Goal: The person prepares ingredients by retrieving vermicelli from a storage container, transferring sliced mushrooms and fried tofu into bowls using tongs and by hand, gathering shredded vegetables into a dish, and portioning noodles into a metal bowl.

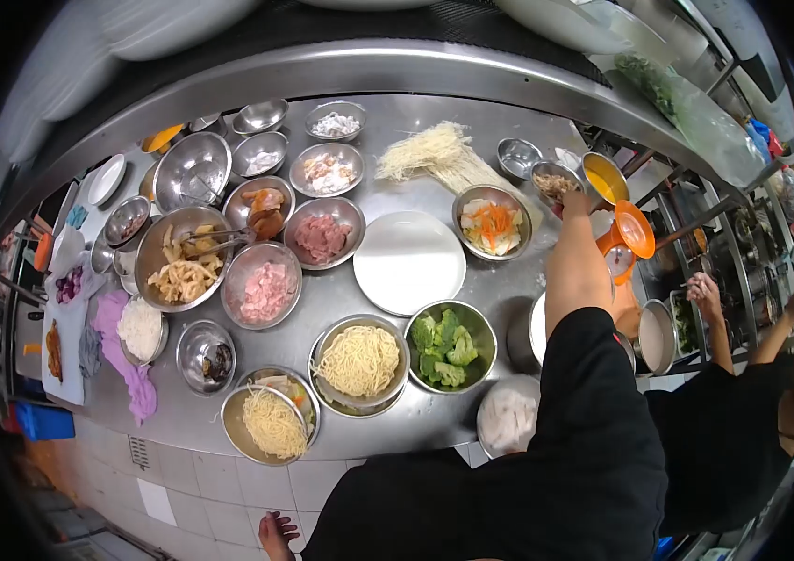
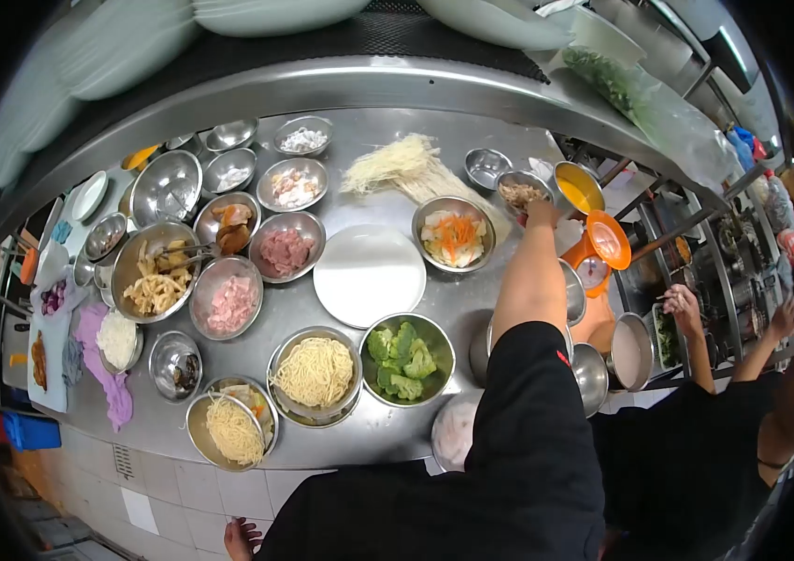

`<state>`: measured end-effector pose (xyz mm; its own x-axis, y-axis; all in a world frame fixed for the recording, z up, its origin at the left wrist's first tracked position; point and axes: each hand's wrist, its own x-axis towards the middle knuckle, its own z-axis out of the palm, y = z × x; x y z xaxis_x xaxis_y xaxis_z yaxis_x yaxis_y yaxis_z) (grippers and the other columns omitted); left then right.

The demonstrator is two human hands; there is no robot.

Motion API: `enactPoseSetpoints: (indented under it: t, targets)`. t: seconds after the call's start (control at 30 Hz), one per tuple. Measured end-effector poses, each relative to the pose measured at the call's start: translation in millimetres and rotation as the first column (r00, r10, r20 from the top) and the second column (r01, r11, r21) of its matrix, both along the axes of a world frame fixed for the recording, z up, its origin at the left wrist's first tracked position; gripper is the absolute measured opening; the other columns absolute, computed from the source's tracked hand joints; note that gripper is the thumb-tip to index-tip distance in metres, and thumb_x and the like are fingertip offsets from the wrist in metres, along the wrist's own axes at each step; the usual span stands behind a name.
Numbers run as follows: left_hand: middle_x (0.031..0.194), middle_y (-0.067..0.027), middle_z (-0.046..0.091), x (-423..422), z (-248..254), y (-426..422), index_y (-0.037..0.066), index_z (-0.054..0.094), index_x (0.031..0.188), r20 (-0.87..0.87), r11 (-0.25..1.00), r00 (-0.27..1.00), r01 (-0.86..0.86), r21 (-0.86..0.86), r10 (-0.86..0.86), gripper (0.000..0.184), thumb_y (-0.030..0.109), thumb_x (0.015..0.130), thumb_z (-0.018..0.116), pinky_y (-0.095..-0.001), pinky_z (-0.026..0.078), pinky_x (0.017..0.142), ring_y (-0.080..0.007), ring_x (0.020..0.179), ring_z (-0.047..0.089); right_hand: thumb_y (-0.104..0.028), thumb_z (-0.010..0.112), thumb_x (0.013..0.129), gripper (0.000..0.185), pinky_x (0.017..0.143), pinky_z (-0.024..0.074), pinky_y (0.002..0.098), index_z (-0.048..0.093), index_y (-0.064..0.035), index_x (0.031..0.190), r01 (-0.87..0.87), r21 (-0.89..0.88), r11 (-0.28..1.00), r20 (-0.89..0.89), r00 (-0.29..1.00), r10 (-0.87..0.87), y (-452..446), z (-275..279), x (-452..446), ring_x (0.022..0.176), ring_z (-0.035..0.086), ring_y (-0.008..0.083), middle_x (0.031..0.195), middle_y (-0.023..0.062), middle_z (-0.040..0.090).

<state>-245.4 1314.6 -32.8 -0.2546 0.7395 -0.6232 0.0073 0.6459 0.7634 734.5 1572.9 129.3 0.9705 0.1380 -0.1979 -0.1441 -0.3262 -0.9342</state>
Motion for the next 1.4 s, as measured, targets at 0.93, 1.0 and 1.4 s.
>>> enactPoseSetpoints:
  t: [0.93,1.0,1.4]
  targets:
    - [0.100,-0.0075,0.067,101,479,430,0.003,0.065,0.112,-0.442,-0.213,0.895,0.445,0.870,0.066,0.027,0.023,0.093,0.063,-0.0263,0.050,0.074,-0.0151,0.085,0.064,-0.024,0.053,0.098,0.033,0.060,0.0548,0.0302,0.055,-0.0063,0.125,-0.874,0.100,0.476,0.311,0.482,0.819,16,145,-453,0.077,0.067,0.0184,0.105,0.0102,0.066]
    - [0.103,-0.0072,0.067,107,530,459,0.004,0.064,0.113,-0.511,-0.325,0.840,0.542,0.775,0.182,0.034,0.029,0.091,0.065,-0.0267,0.050,0.069,-0.0156,0.082,0.063,-0.023,0.054,0.098,0.033,0.062,0.0545,0.0295,0.056,-0.0046,0.125,-0.921,0.118,0.372,0.295,0.390,0.872,-5,131,-512,0.079,0.067,0.0172,0.105,0.0103,0.067]
    - [0.077,-0.0125,0.068,201,658,526,0.001,0.071,0.095,-0.840,-0.249,0.360,0.928,0.277,0.405,0.037,0.037,0.092,0.063,-0.0287,0.048,0.072,-0.0177,0.075,0.063,-0.017,0.057,0.097,0.033,0.069,0.0548,0.0286,0.055,0.0022,0.124,-0.833,0.289,0.471,0.097,0.515,0.852,-154,69,-664,0.084,0.067,0.0170,0.104,0.0109,0.068]
